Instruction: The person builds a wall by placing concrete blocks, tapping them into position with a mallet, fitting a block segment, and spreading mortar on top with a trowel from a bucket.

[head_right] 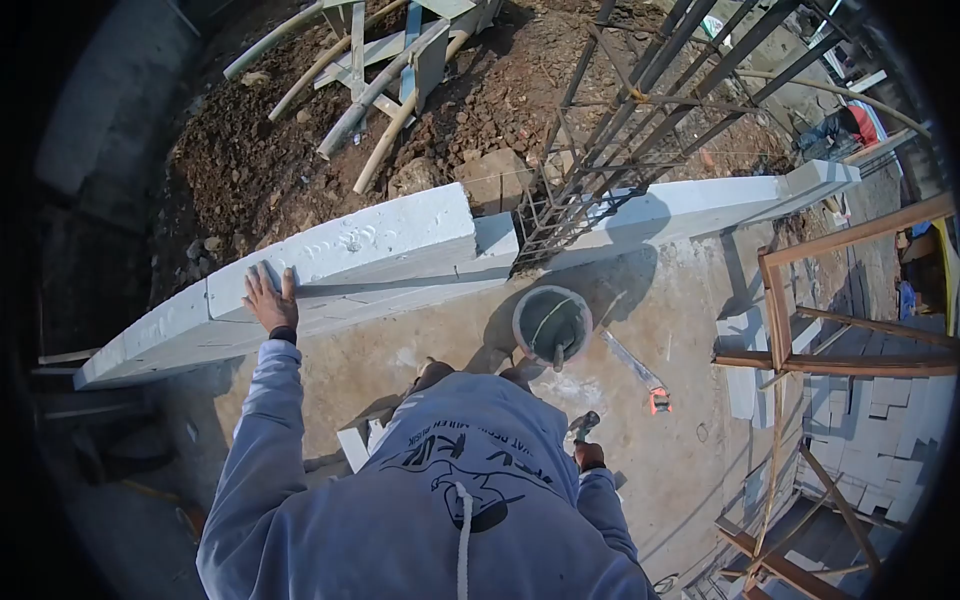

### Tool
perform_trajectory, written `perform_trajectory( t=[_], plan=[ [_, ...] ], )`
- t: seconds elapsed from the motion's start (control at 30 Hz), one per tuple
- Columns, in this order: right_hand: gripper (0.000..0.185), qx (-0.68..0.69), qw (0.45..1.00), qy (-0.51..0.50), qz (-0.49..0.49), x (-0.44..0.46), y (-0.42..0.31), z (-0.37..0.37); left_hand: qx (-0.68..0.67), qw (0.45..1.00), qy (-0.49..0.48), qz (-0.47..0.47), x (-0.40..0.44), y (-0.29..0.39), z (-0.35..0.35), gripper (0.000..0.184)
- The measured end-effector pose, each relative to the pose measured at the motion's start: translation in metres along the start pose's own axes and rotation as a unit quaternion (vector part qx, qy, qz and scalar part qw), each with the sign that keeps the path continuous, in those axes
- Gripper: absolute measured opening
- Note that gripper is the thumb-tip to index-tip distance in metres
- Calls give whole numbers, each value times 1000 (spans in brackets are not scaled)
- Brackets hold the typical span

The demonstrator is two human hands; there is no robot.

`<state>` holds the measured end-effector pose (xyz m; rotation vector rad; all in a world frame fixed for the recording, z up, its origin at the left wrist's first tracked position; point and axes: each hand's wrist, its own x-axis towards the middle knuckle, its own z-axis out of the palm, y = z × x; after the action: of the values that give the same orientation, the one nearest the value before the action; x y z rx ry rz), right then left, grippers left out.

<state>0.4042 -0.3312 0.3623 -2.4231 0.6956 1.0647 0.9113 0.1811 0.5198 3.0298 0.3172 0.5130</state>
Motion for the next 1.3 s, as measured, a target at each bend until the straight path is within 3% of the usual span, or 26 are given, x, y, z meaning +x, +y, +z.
perform_trajectory(
  t=[0.07, 0.3, 0.33, 0.43, 0.6, 0.73, 0.8, 0.83, 0.97, 1.1, 1.27, 1.3],
  plan=[
    [39, -73, 995, 51, -53, 3, 13, 10, 4, 1000, 3, -1, 1, -1, 2, 68],
    [41, -66, 997, -24, 25, 9, 13, -21, -16, 1000, 2, -8, 1, -1, 3, 67],
    [39, -66, 997, 27, -19, 16, 26, -10, -23, 1000, 2, -7, 1, -2, 3, 68],
    [37, 106, 992, 18, 69, 12, 13, -21, -38, 999, -3, -9, 1, -4, 3, 69],
    [40, 334, 926, 7, 176, 3, -20, -54, -44, 999, 2, -7, 2, -6, 6, 69],
    [40, 315, 940, 5, 130, 18, -19, -35, -31, 999, 10, -2, 3, -18, 8, 68],
    [41, 306, 935, -9, 180, 9, -28, -43, -25, 1000, 7, 14, 3, -14, 10, 66],
    [42, 332, 905, -18, 265, -11, -58, -73, -36, 999, 26, 26, 4, -21, 20, 66],
    [38, 384, 869, -38, 311, -7, -60, -52, 15, 999, 14, 38, 24, -53, 48, 71],
    [37, 446, 832, -48, 326, -19, -75, -37, 21, 998, -65, 6, 30, -42, 23, 78],
    [33, 405, 857, -48, 315, -35, -101, 7, 43, 987, -158, -4, 33, -17, -14, 83],
    [32, 424, 841, -44, 334, -43, -112, 12, 53, 985, -165, 5, 38, -18, -13, 82]
  ],
)
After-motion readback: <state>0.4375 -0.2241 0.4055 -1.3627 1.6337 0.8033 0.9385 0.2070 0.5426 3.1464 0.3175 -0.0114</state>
